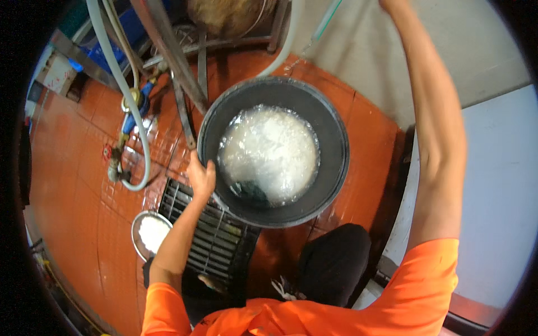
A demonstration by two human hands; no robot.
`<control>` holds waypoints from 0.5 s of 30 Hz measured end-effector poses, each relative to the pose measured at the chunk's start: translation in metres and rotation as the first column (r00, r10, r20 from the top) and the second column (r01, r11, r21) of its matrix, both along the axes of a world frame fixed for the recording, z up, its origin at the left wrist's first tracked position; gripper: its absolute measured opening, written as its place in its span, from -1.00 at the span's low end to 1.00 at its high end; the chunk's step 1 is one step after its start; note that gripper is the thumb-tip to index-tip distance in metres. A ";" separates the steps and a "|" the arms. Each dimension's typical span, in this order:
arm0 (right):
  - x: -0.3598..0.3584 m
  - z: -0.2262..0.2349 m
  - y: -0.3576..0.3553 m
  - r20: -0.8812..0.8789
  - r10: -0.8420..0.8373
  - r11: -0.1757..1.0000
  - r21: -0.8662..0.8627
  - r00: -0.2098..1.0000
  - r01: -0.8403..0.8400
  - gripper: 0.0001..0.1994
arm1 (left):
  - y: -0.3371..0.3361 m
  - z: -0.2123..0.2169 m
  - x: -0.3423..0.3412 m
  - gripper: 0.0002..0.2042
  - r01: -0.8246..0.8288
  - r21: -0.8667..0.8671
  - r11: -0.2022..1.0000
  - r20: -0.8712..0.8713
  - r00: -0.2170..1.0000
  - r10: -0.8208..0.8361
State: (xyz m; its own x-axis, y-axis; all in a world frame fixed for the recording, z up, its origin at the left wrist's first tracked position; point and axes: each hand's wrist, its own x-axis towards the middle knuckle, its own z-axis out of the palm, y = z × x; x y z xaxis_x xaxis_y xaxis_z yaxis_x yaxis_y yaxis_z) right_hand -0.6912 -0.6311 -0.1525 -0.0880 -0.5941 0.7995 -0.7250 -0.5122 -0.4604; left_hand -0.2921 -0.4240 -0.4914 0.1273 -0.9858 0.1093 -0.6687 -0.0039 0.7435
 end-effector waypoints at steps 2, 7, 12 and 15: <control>0.032 -0.108 0.068 -0.153 0.055 0.972 0.233 0.987 -0.018 -0.75 | -0.002 0.010 -0.002 -0.61 0.010 0.045 0.999 -0.065 0.998 -0.007; 0.091 -0.306 0.178 -0.380 0.438 0.512 0.850 0.815 0.121 -0.56 | 0.009 0.015 -0.014 -0.66 0.008 0.024 1.000 0.017 1.000 -0.009; 0.147 -0.380 0.237 -0.256 0.550 0.233 0.961 0.795 0.147 -0.44 | 0.083 0.017 -0.004 -0.59 -0.109 0.092 0.990 0.032 0.994 0.106; 0.219 -0.378 0.264 -0.162 0.636 0.250 0.968 0.754 -0.003 -0.38 | 0.125 -0.003 0.009 -0.62 -0.194 0.040 0.980 0.029 0.981 0.193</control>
State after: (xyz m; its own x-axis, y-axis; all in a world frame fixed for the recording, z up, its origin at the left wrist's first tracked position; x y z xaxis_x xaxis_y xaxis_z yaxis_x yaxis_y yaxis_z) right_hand -0.4717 -0.3675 -0.5308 0.4601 -0.7880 -0.4091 -0.8478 -0.2530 -0.4661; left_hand -0.2829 -0.2993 -0.4943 0.3139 -0.9467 0.0730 -0.6702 -0.1665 0.7233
